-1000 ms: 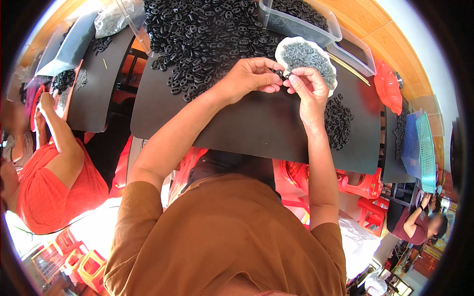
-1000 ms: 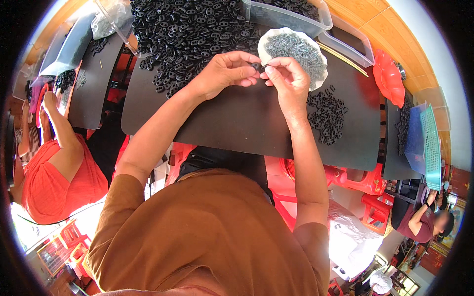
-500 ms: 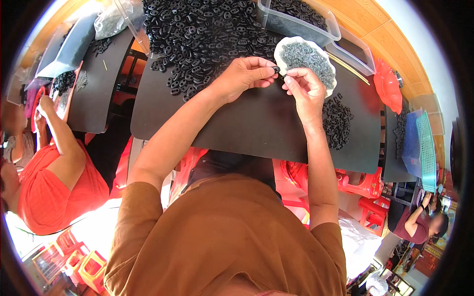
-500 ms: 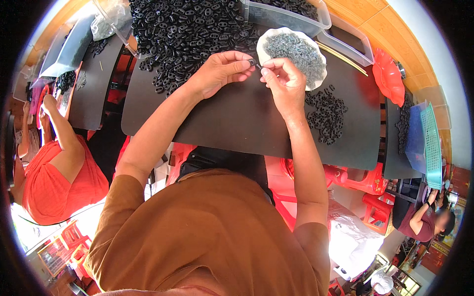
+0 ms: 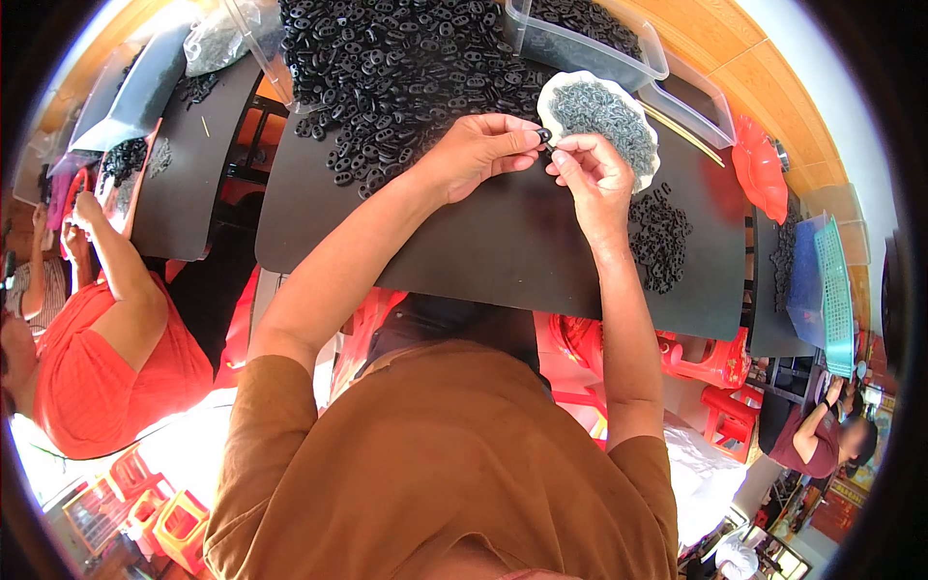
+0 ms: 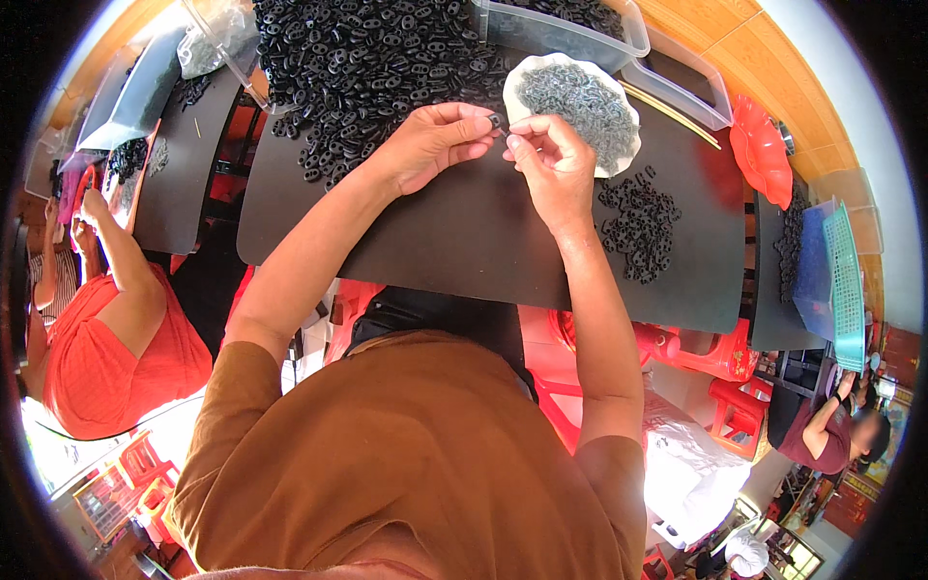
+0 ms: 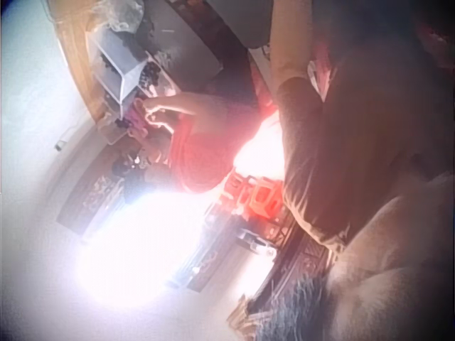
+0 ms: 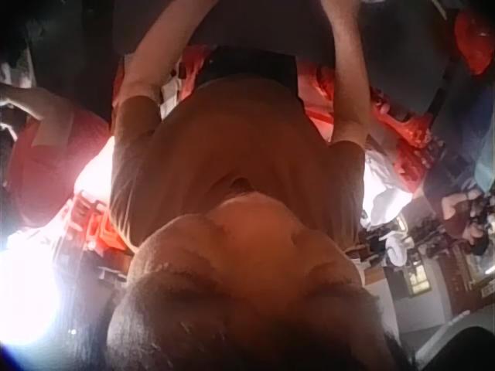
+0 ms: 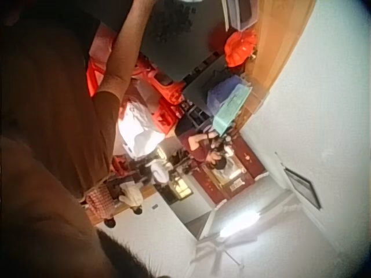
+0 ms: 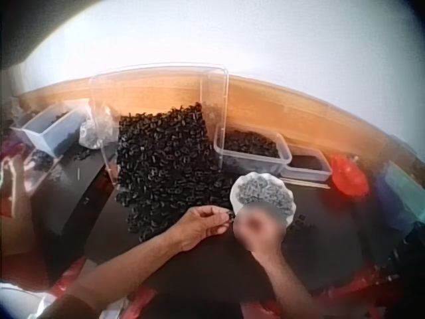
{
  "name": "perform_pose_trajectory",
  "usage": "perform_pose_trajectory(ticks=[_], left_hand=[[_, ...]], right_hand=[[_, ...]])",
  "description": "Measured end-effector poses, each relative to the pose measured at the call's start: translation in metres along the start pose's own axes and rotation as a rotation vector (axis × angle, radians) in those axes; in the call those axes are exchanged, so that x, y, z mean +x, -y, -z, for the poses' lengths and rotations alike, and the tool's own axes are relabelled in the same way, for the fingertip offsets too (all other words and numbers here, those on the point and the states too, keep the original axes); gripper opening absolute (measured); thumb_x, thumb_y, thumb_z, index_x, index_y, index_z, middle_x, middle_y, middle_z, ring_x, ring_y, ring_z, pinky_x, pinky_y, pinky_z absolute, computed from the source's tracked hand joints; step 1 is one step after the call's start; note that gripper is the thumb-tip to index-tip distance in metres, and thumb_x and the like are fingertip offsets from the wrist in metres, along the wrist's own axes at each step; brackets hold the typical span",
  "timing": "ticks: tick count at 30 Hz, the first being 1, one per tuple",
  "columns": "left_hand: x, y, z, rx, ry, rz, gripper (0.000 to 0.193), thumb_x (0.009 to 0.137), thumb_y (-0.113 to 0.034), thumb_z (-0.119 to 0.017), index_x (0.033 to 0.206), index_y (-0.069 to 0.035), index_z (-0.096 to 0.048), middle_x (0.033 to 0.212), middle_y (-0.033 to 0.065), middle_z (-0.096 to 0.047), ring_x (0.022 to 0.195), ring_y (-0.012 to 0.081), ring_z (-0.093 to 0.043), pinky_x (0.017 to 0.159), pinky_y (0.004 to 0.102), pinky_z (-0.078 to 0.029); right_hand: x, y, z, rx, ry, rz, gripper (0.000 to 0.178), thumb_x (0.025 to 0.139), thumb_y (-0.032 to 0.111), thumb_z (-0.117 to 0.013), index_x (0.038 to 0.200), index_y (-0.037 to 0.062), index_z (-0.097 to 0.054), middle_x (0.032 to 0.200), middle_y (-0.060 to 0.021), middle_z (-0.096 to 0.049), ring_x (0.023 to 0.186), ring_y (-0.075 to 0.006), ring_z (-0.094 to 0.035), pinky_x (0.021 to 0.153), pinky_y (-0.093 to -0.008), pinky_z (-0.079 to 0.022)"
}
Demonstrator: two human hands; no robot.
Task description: The person sits at a table and repeatedly picks up small black plastic components and metal pins. They insert the pins into the components by hand and place the assembled units into a pile on the table. The task involves repetitive manual assembly of small parts.
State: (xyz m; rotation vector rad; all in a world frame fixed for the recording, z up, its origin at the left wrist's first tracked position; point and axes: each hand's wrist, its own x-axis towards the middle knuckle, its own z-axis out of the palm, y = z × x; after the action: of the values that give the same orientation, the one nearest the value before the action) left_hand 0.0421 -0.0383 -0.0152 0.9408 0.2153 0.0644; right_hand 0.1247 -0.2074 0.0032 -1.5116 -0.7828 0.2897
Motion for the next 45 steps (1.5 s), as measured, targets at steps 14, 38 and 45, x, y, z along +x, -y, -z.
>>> perform_pose_trajectory(ticks=[14, 38, 45], left_hand=[[-0.0002, 0.0023, -0.0037, -0.023, -0.010, -0.019, 0.019, 0.089, -0.012, -0.067, 0.105, -0.002, -0.065, 0.101, 0.0078, -0.066, 0.093, 0.0145, -0.064, 0.084, 0.0252, -0.055], [-0.0001, 0.0059, -0.0033, 0.165, -0.033, -0.088, 0.019, 0.089, -0.018, -0.069, 0.101, -0.003, -0.067, 0.095, 0.0063, -0.068, 0.084, 0.0115, -0.065, 0.076, 0.0242, -0.055], [-0.0036, 0.0047, -0.0075, 0.345, -0.034, -0.166, 0.022, 0.088, -0.019, -0.070, 0.101, -0.002, -0.067, 0.092, 0.0039, -0.068, 0.080, 0.0098, -0.064, 0.074, 0.0233, -0.054]], right_hand=[[-0.0006, -0.0017, -0.0022, 0.054, -0.016, 0.009, 0.005, 0.087, -0.003, -0.062, 0.092, -0.0015, -0.060, 0.085, -0.0065, -0.066, 0.074, -0.0137, -0.067, 0.065, -0.0237, -0.054], [-0.0011, -0.0006, -0.0039, 0.040, -0.020, 0.027, 0.006, 0.086, -0.005, -0.063, 0.091, -0.0028, -0.059, 0.088, -0.0070, -0.065, 0.075, -0.0142, -0.067, 0.067, -0.0245, -0.056], [-0.0010, -0.0006, -0.0029, 0.030, -0.022, 0.021, 0.007, 0.086, -0.006, -0.062, 0.091, -0.0024, -0.060, 0.089, -0.0066, -0.064, 0.077, -0.0142, -0.067, 0.069, -0.0242, -0.055]])
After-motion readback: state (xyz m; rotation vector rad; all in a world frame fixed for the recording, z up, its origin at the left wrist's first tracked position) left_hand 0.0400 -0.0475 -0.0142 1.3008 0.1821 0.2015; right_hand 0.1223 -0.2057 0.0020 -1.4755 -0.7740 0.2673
